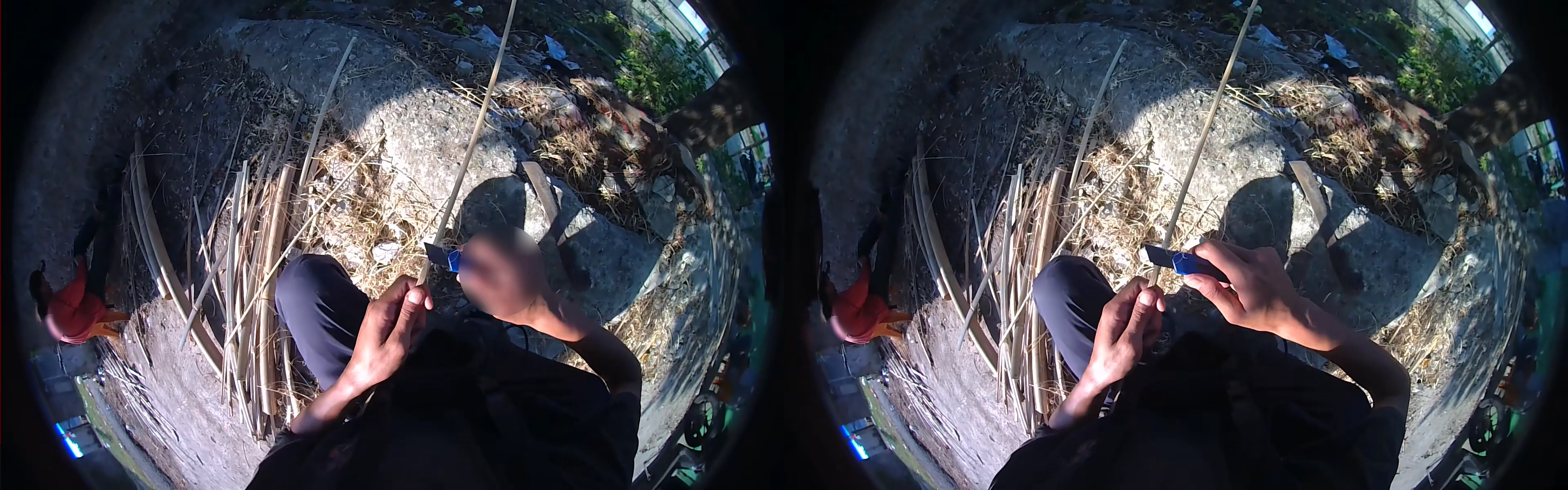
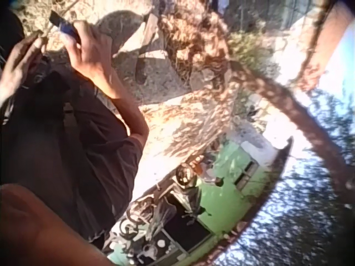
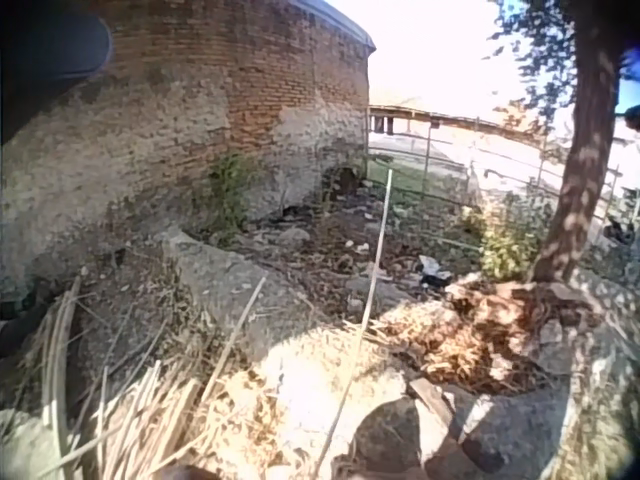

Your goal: The person shaves a thin bamboo strip using a small knife, repeatedly sliding the blade along the length of the strip. They then pick up a larger bamboo piece and a machete, using the machete to split the bamboo further.

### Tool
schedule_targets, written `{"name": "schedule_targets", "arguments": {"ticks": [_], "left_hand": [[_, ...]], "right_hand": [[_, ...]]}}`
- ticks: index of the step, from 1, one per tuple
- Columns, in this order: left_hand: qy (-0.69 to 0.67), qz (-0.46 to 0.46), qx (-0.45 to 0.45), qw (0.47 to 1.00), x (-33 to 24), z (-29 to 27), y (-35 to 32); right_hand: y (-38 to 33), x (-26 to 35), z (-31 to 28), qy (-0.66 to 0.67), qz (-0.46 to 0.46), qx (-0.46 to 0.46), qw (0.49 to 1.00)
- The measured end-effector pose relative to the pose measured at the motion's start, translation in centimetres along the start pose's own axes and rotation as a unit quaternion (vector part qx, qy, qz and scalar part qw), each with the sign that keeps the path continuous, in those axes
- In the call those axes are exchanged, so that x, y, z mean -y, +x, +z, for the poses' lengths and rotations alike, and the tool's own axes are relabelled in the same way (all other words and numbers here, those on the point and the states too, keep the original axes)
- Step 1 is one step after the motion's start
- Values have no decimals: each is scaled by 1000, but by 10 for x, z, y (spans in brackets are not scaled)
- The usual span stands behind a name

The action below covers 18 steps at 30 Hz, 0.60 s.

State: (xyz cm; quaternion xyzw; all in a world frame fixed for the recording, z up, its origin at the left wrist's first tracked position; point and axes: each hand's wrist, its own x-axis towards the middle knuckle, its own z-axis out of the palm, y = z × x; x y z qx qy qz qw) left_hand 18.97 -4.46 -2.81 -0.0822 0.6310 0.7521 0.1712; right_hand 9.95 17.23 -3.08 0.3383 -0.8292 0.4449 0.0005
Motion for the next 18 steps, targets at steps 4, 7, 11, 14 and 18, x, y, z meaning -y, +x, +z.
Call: {"name": "schedule_targets", "arguments": {"ticks": [4,7,11,14,18], "left_hand": [[64,42,-19,997,-4,5,-1],[91,63,-29,993,-4,7,-1],[128,46,-34,990,-9,10,-1],[178,62,-67,980,-7,10,0],[227,65,-59,970,-8,4,-6]], "right_hand": [[-9,2,8,-28,-26,35,999],[-10,7,12,-14,-44,0,999],[-9,5,6,-36,-38,13,999],[-7,3,7,-49,-41,3,998],[1,-3,2,-90,-35,-37,995]]}}
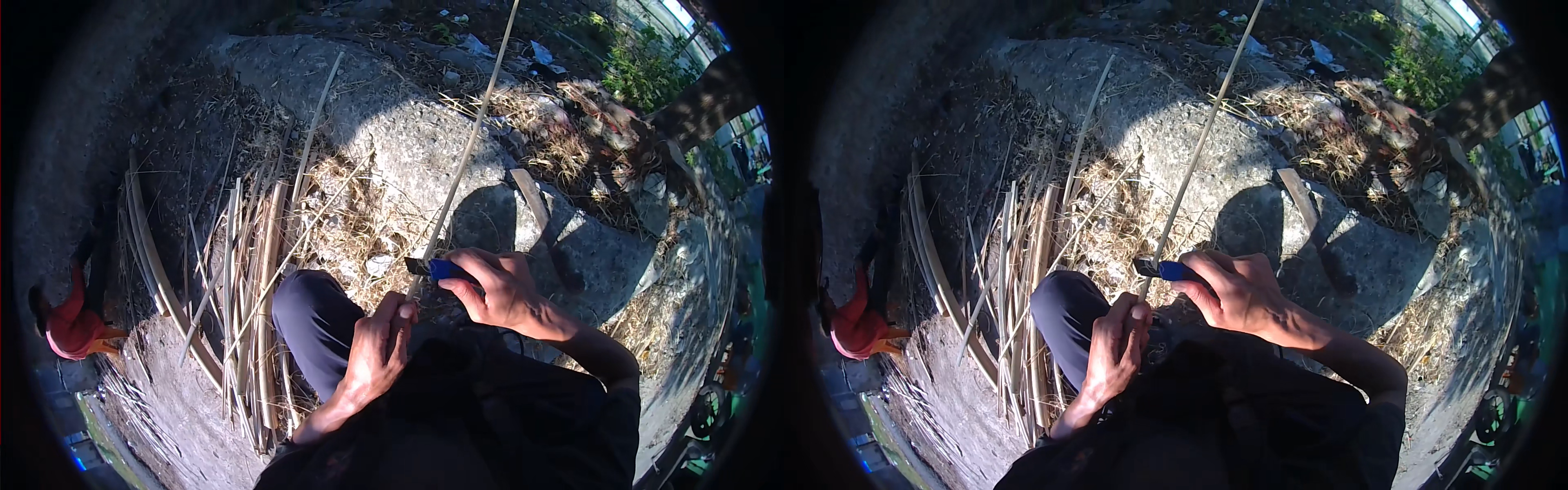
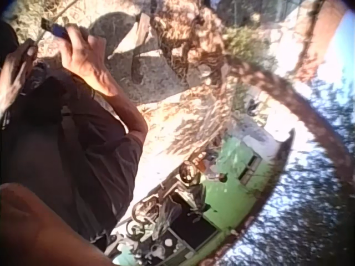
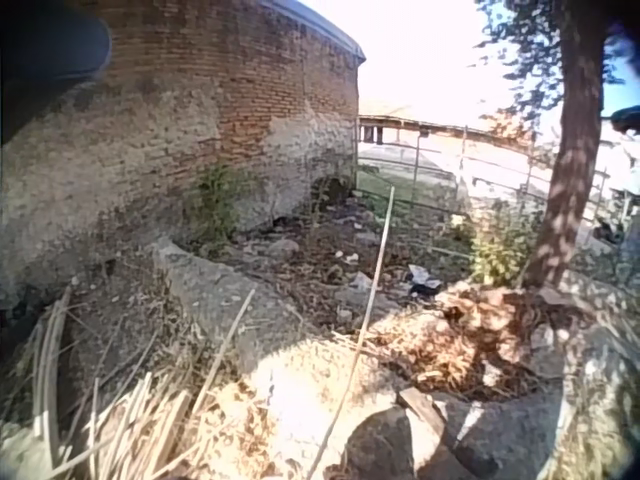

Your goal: The person shaves a thin bamboo strip using a small knife, repeatedly sliding the blade along the length of the strip. They then pick up a larger bamboo piece and a machete, using the machete to split the bamboo further.

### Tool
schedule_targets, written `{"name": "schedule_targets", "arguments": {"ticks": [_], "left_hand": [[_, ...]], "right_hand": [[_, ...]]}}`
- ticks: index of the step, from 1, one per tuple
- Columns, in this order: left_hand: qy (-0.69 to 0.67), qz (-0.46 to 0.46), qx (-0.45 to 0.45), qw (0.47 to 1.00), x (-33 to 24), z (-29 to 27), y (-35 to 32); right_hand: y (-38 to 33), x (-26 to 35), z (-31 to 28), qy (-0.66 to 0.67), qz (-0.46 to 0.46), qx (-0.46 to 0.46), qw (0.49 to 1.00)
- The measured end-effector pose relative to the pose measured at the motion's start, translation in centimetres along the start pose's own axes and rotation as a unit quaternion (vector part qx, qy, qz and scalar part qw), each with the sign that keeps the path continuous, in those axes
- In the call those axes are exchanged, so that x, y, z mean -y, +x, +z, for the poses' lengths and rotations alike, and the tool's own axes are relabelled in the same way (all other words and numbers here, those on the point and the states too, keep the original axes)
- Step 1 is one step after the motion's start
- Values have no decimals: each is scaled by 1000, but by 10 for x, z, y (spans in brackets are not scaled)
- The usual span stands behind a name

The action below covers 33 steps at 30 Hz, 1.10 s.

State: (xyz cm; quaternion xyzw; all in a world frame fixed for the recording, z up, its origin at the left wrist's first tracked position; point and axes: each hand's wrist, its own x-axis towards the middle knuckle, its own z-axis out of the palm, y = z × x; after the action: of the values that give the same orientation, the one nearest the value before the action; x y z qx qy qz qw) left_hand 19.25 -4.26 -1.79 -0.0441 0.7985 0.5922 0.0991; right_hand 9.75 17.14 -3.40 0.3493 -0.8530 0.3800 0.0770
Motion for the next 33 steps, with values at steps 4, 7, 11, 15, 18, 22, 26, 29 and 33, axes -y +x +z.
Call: {"name": "schedule_targets", "arguments": {"ticks": [4,7,11,15,18,22,26,29,33], "left_hand": [[57,-24,38,997,-1,-2,-21],[69,-28,65,995,10,-6,-38],[121,-50,93,987,32,-28,-50],[156,-30,94,983,49,-46,-54],[170,-29,108,979,48,-45,-55],[142,18,111,983,49,-42,-51],[150,14,157,976,40,-45,-41],[187,10,214,959,28,-51,-29],[225,62,154,960,12,-45,-15]], "right_hand": [[25,-56,-28,-24,96,-113,989],[31,-136,-58,-75,214,-186,956],[20,-214,-105,103,318,-311,890],[29,-138,-82,289,358,-269,846],[28,-116,-59,373,315,-205,848],[33,-107,-58,451,284,-171,829],[36,-89,-72,481,307,-206,795],[40,-72,-69,493,298,-203,792],[41,-53,-65,483,318,-194,793]]}}
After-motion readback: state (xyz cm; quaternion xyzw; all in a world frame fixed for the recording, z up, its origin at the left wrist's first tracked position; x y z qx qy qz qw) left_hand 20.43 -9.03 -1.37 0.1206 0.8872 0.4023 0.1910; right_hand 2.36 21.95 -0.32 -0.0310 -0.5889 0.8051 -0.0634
